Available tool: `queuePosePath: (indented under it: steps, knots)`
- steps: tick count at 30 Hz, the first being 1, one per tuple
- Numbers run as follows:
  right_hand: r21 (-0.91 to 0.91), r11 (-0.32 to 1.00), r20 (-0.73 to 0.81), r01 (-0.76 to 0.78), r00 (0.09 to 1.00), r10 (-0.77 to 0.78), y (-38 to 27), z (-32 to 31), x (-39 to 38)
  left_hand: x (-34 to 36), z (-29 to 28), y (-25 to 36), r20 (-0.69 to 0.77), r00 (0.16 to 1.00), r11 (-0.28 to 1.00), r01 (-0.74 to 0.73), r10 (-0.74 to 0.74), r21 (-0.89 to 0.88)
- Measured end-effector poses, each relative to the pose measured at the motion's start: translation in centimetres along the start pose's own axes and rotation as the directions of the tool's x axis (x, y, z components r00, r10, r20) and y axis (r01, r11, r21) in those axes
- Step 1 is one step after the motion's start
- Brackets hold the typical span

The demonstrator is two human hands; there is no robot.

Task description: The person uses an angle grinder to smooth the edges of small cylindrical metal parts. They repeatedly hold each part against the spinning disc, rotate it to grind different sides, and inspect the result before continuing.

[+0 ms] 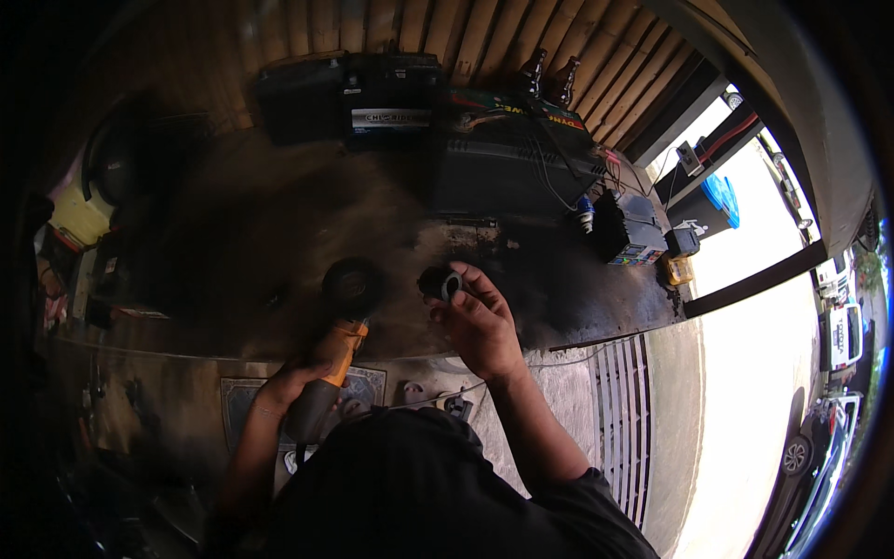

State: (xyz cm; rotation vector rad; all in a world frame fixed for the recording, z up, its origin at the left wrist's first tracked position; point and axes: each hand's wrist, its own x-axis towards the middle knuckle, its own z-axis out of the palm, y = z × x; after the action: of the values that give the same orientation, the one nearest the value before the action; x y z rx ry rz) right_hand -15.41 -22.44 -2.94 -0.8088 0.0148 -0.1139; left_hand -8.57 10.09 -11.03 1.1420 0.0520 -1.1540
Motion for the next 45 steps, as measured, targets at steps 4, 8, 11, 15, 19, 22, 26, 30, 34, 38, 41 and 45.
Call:
queuePosePath:
  steps: [4, 8, 11, 15, 19, 22, 26, 30, 34, 38, 41, 45]
  knots:
    - [-0.677, 0.732, -0.002, 0.077, 0.994, -0.106, 0.2, -0.2, 2.2, 0.2, -0.3, -0.2, -0.004, 1.0, 0.999, 0.009, -0.009, 0.035]
    - [-0.936, 0.287, 0.175, 0.205, 0.976, -0.128, 1.2, 0.9, 4.1, 0.4, -0.4, -0.7, -0.016, 1.0, 1.0, 0.003, -0.002, 0.025]
    - [-0.955, 0.174, 0.231, 0.242, 0.97, -0.079, 1.5, 1.6, 4.9, 0.6, -0.5, -0.9, -0.008, 1.0, 1.0, -0.029, 0.029, 0.012]
    - [-0.958, 0.087, 0.267, 0.272, 0.961, -0.072, 1.7, 1.8, 5.5, 0.9, -0.5, -1.3, -0.007, 0.994, 0.994, -0.106, 0.106, 0.029]
    - [-0.93, -0.007, 0.366, 0.366, 0.927, -0.078, 1.9, 1.9, 5.7, 1.2, -0.6, -1.3, 0.006, 0.989, 0.986, -0.147, 0.147, 0.077]
    - [-0.93, -0.012, 0.367, 0.367, 0.93, -0.03, 1.6, 2.3, 6.2, 1.0, -0.6, -1.2, 0.018, 0.994, 0.992, -0.106, 0.105, 0.074]
    - [-0.924, -0.04, 0.38, 0.381, 0.924, 0.033, 0.8, 3.0, 6.7, 1.1, -0.4, -1.3, 0.003, 0.992, 0.99, -0.125, 0.125, 0.063]
    - [-0.92, -0.061, 0.382, 0.387, 0.92, 0.082, 0.0, 3.3, 6.9, 1.4, -0.4, -1.5, 0.003, 0.984, 0.983, -0.176, 0.176, 0.049]
    - [-0.899, -0.102, 0.413, 0.425, 0.903, 0.121, -0.4, 3.5, 7.3, 1.1, -0.5, -1.2, 0.02, 0.99, 0.989, -0.141, 0.14, 0.041]
    - [-0.866, -0.134, 0.461, 0.481, 0.873, 0.159, -0.7, 3.7, 7.8, 0.8, -0.3, -0.9, 0.014, 0.991, 0.99, -0.133, 0.132, 0.042]
    - [-0.842, -0.147, 0.49, 0.519, 0.85, 0.193, -0.9, 3.8, 8.1, 0.9, -0.3, -0.9, 0.009, 0.99, 0.989, -0.142, 0.141, 0.049]
    - [-0.842, -0.164, 0.473, 0.514, 0.849, 0.234, -1.1, 3.9, 8.4, 1.2, -0.3, -1.1, -0.002, 0.989, 0.988, -0.146, 0.146, 0.06]
